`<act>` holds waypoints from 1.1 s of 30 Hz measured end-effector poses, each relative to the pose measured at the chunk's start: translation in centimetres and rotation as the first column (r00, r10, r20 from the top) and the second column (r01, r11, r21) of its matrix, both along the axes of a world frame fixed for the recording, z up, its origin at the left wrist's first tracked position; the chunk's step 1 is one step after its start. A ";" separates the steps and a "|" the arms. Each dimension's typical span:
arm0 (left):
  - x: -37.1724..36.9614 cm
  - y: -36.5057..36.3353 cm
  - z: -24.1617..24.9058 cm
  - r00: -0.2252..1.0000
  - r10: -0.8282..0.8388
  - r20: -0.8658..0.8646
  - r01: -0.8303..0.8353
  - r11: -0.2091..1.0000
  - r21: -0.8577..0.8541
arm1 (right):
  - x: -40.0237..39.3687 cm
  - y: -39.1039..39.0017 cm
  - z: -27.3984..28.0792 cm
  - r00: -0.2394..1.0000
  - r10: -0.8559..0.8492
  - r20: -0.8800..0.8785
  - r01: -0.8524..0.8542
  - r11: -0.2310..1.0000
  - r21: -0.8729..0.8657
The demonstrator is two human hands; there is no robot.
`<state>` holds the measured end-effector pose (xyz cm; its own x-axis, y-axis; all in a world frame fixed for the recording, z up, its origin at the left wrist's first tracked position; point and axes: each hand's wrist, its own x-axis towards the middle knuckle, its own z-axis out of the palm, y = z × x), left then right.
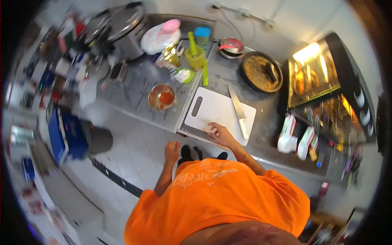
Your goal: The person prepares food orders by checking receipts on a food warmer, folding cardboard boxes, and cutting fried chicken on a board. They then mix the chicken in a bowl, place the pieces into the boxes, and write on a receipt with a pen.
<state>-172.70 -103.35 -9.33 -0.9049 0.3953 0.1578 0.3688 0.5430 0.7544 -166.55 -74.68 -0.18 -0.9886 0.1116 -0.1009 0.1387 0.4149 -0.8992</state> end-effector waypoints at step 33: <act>44.1 38.6 -1.2 -0.183 -0.795 0.578 0.983 -0.156 0.097 | 67.7 9.4 -5.3 0.527 -0.765 0.369 0.811 0.583 0.050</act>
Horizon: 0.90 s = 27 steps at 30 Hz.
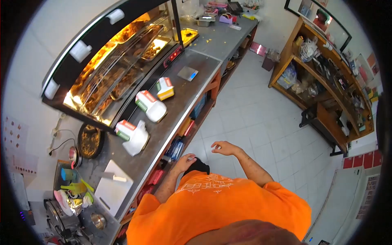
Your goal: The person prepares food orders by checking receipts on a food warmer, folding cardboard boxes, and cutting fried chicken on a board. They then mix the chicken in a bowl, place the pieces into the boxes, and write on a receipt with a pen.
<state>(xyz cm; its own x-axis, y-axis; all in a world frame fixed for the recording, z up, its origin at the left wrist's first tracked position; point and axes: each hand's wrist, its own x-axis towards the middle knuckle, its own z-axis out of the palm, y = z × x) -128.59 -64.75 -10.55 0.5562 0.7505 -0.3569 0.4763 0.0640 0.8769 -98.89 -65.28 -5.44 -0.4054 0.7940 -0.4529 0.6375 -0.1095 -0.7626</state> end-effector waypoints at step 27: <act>38.3 88.4 -1.9 -0.447 0.884 0.137 -0.223 0.039 -0.974 | 33.0 89.9 8.5 0.462 -0.437 -0.772 0.486 0.853 -0.192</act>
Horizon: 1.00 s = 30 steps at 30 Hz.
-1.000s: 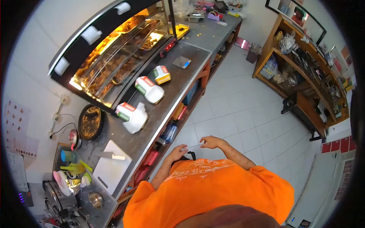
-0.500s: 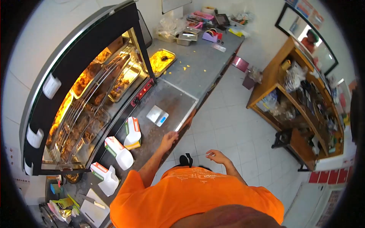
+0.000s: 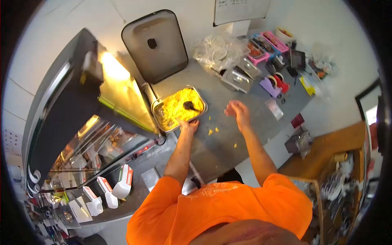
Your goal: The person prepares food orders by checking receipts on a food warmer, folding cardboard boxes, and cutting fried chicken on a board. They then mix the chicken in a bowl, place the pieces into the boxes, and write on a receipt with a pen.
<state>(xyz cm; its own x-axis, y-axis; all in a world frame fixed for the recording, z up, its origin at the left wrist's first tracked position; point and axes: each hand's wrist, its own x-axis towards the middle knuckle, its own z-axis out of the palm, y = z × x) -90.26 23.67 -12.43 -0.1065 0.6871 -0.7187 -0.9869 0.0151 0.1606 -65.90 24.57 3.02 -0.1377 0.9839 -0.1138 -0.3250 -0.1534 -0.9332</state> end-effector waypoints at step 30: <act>9.6 -17.7 22.2 -0.696 -0.096 -0.712 -0.120 0.993 -0.017 | -8.3 -8.7 5.4 0.624 0.532 -0.572 -0.710 0.692 -0.131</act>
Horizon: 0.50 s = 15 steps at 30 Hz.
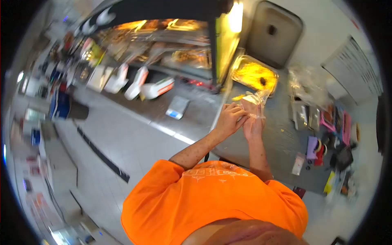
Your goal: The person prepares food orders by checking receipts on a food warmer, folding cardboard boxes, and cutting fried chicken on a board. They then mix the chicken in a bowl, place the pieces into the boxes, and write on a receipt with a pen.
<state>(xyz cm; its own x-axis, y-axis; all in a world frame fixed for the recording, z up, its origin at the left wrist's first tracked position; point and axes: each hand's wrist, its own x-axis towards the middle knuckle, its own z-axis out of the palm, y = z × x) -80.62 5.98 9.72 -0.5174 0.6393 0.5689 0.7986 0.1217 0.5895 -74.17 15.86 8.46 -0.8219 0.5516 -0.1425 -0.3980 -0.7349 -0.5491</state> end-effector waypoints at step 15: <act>-5.3 -45.5 -1.1 0.738 0.117 0.664 -0.181 0.983 0.028 | -19.0 -44.1 -5.1 0.755 0.655 0.034 -0.648 0.736 0.194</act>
<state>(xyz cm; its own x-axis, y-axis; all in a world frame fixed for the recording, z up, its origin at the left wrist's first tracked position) -85.87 -39.48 8.63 -0.8674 0.4876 0.0990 0.1844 0.1303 0.9742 -93.20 -28.24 3.36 -0.9922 -0.1083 -0.0610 0.1201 -0.7095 -0.6944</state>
